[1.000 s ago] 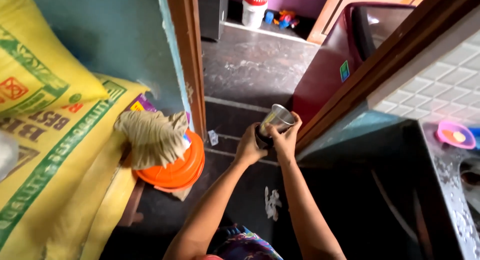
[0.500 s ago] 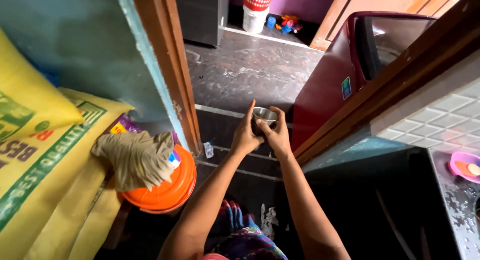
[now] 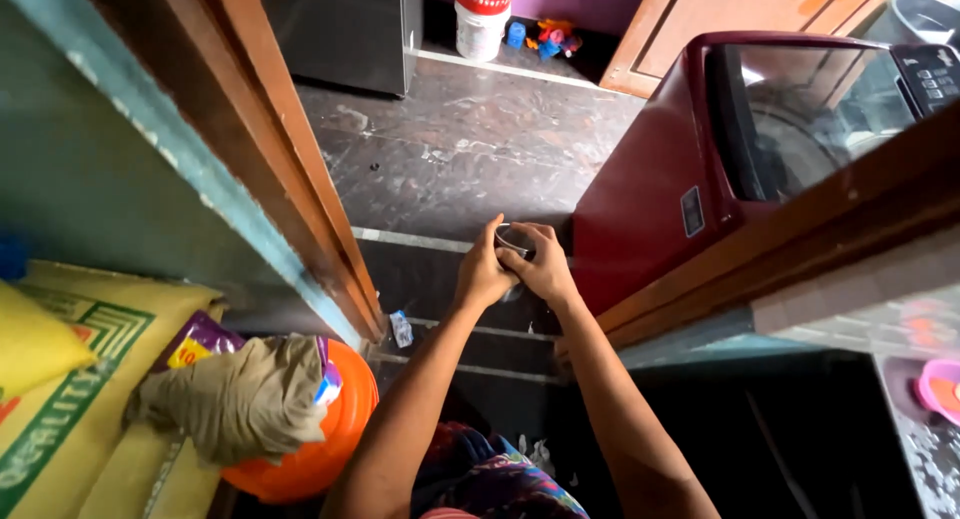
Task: The person sets the table with plates and cups.
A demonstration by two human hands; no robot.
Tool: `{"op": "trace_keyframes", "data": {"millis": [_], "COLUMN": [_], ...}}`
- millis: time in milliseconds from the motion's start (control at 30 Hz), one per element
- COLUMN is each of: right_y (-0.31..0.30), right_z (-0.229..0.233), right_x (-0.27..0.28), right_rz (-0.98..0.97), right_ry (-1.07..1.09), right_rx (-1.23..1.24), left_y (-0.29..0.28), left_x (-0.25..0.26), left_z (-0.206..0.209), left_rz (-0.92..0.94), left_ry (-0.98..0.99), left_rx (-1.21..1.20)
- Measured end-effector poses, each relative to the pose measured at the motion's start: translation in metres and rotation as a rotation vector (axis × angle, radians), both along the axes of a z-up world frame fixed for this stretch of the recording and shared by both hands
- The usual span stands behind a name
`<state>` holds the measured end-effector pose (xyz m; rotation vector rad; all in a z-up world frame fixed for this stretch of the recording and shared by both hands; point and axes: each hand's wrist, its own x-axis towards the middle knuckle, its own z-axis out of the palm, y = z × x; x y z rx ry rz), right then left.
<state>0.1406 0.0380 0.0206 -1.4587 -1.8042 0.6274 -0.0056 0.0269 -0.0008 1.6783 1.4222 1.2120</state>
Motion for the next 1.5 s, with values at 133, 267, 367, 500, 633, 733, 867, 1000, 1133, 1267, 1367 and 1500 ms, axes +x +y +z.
{"op": "trace_keyframes", "data": {"millis": [133,267,367,500,633,733,867,1000,1133,1267,1367,1500], "right_y": [0.028,0.046,0.07,0.11,0.16,0.201,0.245,0.285,0.326,0.368,0.38,0.367], "right_z": [-0.001,0.004,-0.007,-0.027,-0.049,-0.06,-0.064,-0.063,-0.086,-0.132,-0.122,-0.047], "right_x": [-0.006,-0.009,-0.011,-0.012,-0.006,0.001,0.014,0.023,0.026,0.023,0.014,-0.009], "right_rz": [-0.011,-0.056,-0.07,-0.056,-0.032,-0.014,0.005,0.056,0.084,0.167,0.193,0.159], "right_ry": [0.008,0.145,0.328,0.6,0.698,0.749,0.663,0.607,0.536,0.46,0.42,0.291], "right_rx": [-0.006,-0.097,-0.158,-0.258,-0.312,-0.333,-0.33,-0.304,-0.31,-0.237,-0.235,-0.377], "left_y": [0.03,0.056,0.078,0.109,0.15,0.183,0.225,0.258,0.284,0.296,0.309,0.327], "left_x": [-0.005,-0.004,-0.002,-0.001,0.001,0.007,0.023,0.034,0.038,0.03,0.021,0.006], "left_z": [0.0,-0.008,-0.012,-0.023,-0.035,-0.038,-0.054,-0.056,-0.053,-0.041,-0.037,-0.047], "left_rz": [-0.007,-0.008,0.0,0.046,0.073,0.101,0.142,0.202,0.267,0.36,0.405,0.474], "left_ry": [-0.007,0.001,-0.007,-0.033,-0.096,-0.143,-0.172,-0.24,-0.256,-0.212,-0.263,-0.418], "left_rx": [0.012,0.001,-0.068,-0.117,-0.092,-0.108,-0.14,-0.1,-0.142,-0.17,-0.168,-0.142]}}
